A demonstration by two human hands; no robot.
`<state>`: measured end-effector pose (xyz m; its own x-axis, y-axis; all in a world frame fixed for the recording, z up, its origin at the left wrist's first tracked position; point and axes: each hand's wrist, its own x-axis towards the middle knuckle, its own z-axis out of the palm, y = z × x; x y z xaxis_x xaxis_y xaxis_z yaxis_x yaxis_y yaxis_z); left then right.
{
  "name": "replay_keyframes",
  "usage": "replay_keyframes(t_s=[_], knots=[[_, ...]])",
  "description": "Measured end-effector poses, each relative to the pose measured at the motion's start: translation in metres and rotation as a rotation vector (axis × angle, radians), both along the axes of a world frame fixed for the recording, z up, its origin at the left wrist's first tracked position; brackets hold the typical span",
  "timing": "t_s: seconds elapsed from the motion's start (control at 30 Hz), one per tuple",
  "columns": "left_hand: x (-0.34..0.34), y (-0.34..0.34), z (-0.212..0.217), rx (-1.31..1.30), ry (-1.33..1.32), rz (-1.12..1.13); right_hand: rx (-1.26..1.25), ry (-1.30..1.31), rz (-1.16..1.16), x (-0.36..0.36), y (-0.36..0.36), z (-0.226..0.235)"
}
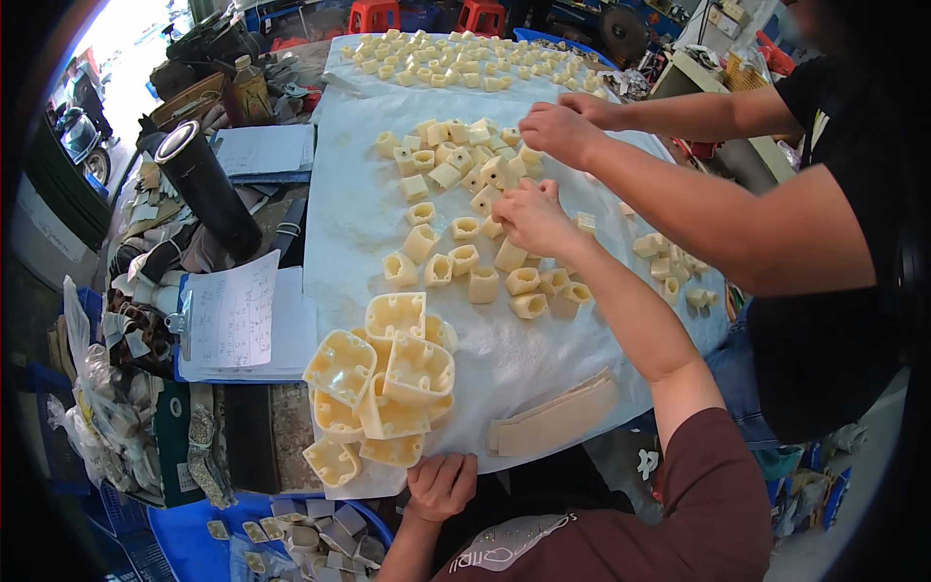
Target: The person assembles small beige plastic components by hand, inserting a flat piece into a hollow housing and placing the finished units on a white sheet. A coworker also handles similar parts across the table, arranging them in rows.
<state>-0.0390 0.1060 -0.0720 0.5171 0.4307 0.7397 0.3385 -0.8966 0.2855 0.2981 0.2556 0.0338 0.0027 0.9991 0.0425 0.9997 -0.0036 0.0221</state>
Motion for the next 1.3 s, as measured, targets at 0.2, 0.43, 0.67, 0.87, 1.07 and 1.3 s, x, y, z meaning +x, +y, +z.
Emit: replay_keyframes(t_s=[0.2,0.43,0.67,0.87,1.07,1.3], knots=[[-0.001,0.0,0.002,0.0,0.008,-0.001,0.144,0.353,-0.155,0.016,0.005,0.014],[0.0,-0.001,-0.002,0.003,-0.002,-0.001,0.074,0.195,-0.219,0.05,-0.013,0.002],[-0.001,-0.001,-0.001,0.005,0.002,0.003,0.041,0.23,-0.276,0.041,-0.015,0.0],[-0.001,-0.001,-0.001,0.009,0.014,0.009,0.082,0.253,-0.273,0.018,0.007,0.002],[-0.001,-0.001,0.0,0.008,0.019,0.006,0.034,0.172,-0.336,0.012,0.033,0.003],[-0.002,-0.002,-0.003,-0.005,0.005,0.001,-0.115,0.078,-0.438,0.021,0.056,-0.006]])
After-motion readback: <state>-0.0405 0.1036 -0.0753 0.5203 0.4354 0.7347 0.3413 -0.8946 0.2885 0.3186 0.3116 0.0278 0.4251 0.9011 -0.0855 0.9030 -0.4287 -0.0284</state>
